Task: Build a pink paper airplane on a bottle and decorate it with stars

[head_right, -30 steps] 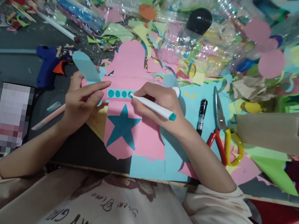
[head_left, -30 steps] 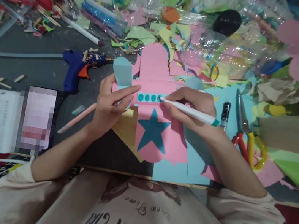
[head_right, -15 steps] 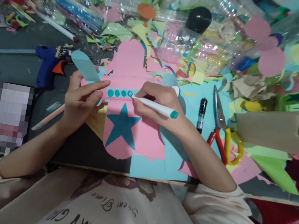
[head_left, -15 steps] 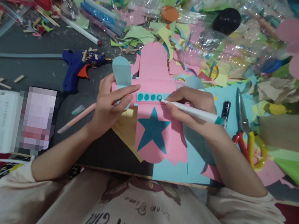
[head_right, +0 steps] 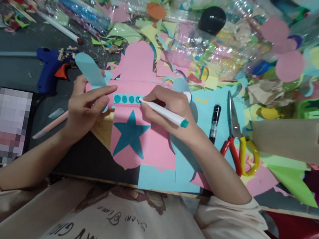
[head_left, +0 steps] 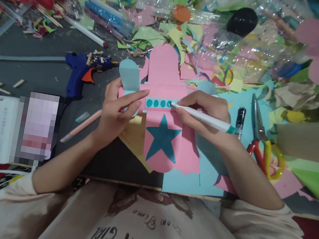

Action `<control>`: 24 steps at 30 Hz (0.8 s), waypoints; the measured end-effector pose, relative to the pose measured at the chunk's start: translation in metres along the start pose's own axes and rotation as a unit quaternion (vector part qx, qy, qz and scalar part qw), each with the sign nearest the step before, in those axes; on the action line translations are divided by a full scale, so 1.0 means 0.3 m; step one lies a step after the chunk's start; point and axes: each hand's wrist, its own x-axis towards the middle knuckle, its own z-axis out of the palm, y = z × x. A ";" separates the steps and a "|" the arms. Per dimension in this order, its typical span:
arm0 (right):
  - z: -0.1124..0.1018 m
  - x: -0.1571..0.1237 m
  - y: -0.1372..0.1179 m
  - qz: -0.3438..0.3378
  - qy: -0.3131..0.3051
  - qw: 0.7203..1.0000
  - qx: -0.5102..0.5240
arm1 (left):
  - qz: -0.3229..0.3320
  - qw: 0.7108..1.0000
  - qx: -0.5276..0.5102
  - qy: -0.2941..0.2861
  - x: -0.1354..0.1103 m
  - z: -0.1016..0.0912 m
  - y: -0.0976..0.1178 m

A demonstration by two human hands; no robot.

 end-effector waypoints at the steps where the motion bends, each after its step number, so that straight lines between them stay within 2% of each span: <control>1: 0.000 0.000 0.000 0.001 -0.004 1.000 0.003 | 0.000 1.000 -0.001 0.000 0.000 0.000 -0.001; 8: -0.005 0.003 -0.005 -0.021 -0.010 1.000 -0.008 | 0.002 1.000 0.005 -0.007 0.000 0.001 -0.007; 19: -0.001 0.000 -0.001 -0.001 0.019 1.000 -0.011 | -0.006 1.000 0.007 -0.006 0.003 0.000 -0.003; 24: 0.001 0.000 -0.004 -0.001 0.010 1.000 -0.010 | -0.002 1.000 0.007 -0.005 0.002 0.000 -0.005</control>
